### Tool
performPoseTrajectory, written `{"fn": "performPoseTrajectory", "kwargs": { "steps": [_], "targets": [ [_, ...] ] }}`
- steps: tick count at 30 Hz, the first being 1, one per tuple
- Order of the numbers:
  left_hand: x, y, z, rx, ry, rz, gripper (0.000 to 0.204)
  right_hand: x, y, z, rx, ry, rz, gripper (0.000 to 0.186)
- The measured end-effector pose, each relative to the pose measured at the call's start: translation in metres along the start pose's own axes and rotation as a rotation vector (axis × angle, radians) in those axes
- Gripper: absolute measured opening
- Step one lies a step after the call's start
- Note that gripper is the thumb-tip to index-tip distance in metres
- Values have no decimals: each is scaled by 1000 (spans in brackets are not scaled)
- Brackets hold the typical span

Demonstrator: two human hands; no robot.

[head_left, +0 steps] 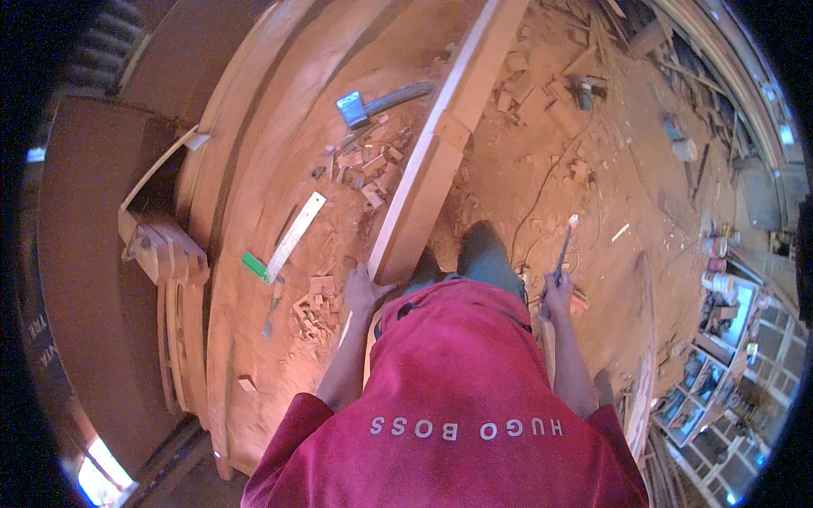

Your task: The person uses a chisel and a mallet to carve and shape a long wooden plank. They repeatedly strike the chisel to remove wood chips and refine the plank's surface. The person also uses the chisel alone for finer adjustments and eventually moves the plank to a stack of other wooden pieces.

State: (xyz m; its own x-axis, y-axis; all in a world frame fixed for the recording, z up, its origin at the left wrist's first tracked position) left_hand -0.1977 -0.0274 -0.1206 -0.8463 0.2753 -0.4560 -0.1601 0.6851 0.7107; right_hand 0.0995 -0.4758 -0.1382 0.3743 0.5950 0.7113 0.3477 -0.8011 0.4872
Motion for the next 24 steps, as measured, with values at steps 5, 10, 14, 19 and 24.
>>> {"fn": "performPoseTrajectory", "kwargs": {
  "steps": [5, 10, 14, 19, 24],
  "targets": [
    [-8, 11, -7, -61, 55, -133, 79, 152, -64, 10, 129, 254, -130, 24],
    [-28, 19, -41, -298, -53, -144, 48, 253, -124, 35, 279, 506, -333, 27],
    [-12, 15, -60, -466, -37, 57, 47, 311, -159, 49, 354, 645, -458, 30],
    [-9, 1, -63, -315, 131, 167, 58, 379, -187, 78, 464, 681, -424, 27],
    [-17, 31, -23, -51, 288, -440, 73, 394, -183, 118, 487, 625, -343, 25]
  ]
}}
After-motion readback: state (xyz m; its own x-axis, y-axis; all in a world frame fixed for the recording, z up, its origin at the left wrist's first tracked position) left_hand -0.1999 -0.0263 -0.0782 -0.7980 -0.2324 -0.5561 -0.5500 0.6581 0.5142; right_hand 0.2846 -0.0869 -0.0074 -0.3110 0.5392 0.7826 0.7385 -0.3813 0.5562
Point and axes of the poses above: each hand's wrist, its own z-axis towards the middle knuckle, its own y-axis out of the back of the hand, x = y × z, the point moved 7 cm from there along z, towards the middle knuckle, and after that the axes turned 5 degrees about -z, right-handed, at the moved point
